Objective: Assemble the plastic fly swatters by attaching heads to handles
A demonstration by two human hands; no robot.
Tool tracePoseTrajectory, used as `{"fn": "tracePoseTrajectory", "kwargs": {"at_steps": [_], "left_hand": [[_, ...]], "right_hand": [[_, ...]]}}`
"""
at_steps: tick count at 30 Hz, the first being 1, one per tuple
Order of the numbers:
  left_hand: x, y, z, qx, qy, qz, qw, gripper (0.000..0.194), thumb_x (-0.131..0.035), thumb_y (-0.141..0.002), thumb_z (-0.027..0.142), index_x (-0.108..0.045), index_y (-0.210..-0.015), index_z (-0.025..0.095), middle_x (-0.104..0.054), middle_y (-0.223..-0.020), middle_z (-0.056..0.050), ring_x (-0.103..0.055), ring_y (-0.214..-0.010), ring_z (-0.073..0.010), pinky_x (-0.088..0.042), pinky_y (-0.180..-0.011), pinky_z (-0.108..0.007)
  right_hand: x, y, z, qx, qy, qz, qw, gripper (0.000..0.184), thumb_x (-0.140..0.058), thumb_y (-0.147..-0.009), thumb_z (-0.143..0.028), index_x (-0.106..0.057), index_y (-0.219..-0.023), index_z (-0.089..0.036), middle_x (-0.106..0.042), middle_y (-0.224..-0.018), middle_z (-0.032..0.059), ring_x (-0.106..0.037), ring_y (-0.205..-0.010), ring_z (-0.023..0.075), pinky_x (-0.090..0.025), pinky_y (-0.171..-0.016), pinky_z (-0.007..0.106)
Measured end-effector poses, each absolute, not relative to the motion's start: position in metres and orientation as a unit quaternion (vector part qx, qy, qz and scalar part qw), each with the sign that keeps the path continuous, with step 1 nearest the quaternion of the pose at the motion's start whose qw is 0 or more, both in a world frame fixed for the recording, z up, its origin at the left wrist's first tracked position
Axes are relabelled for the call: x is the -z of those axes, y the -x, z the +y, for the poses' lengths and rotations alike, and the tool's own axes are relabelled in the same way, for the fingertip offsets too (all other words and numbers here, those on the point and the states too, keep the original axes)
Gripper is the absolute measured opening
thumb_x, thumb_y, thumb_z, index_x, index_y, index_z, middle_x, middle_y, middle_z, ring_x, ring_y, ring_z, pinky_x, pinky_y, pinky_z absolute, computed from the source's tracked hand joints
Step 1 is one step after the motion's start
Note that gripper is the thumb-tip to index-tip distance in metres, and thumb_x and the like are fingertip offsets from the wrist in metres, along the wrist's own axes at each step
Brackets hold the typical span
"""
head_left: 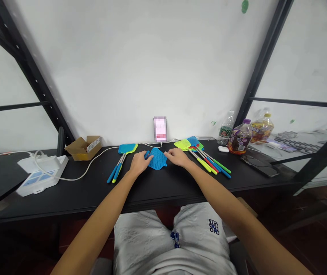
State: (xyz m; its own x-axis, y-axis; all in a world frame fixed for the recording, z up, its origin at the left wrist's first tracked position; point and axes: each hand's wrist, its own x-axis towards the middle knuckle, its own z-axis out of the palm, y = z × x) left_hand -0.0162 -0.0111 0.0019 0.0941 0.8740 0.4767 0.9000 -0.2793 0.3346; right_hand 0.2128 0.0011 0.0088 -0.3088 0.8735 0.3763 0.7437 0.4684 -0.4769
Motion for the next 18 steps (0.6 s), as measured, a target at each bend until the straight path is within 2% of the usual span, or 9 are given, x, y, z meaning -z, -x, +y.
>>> {"fn": "tracePoseTrajectory", "kwargs": {"at_steps": [6,11,18], "left_hand": [[-0.004,0.011,-0.018,0.341,0.786,-0.515,-0.036,0.035,-0.057,-0.081,0.052,-0.055,-0.069,0.019,-0.065,-0.075,-0.002,-0.059,-0.071,-0.0164,-0.039,-0.063,-0.026],[-0.006,0.010,-0.022,0.328,0.809,-0.484,-0.056,0.041,-0.058,-0.080,0.057,-0.053,-0.066,0.019,-0.064,-0.072,-0.001,-0.058,-0.069,-0.0163,-0.038,-0.060,-0.026],[-0.008,0.010,-0.022,0.326,0.806,-0.488,-0.075,0.038,-0.061,-0.078,0.056,-0.058,-0.069,0.019,-0.068,-0.078,-0.003,-0.062,-0.074,-0.0191,-0.041,-0.063,-0.028]], "right_hand": [[-0.010,-0.212,0.002,-0.136,0.479,-0.801,0.332,0.043,-0.052,-0.087,-0.055,-0.063,-0.073,-0.016,-0.057,-0.065,0.0011,-0.049,-0.061,0.0118,-0.028,-0.056,0.023],[-0.006,-0.211,0.005,-0.161,0.456,-0.816,0.316,0.035,-0.055,-0.087,-0.047,-0.067,-0.080,-0.015,-0.058,-0.066,0.0004,-0.049,-0.062,0.0115,-0.029,-0.056,0.022],[-0.005,-0.212,0.007,-0.109,0.471,-0.827,0.286,0.030,-0.057,-0.087,-0.042,-0.066,-0.076,-0.015,-0.057,-0.066,0.0009,-0.046,-0.062,0.0116,-0.027,-0.056,0.023]]}}
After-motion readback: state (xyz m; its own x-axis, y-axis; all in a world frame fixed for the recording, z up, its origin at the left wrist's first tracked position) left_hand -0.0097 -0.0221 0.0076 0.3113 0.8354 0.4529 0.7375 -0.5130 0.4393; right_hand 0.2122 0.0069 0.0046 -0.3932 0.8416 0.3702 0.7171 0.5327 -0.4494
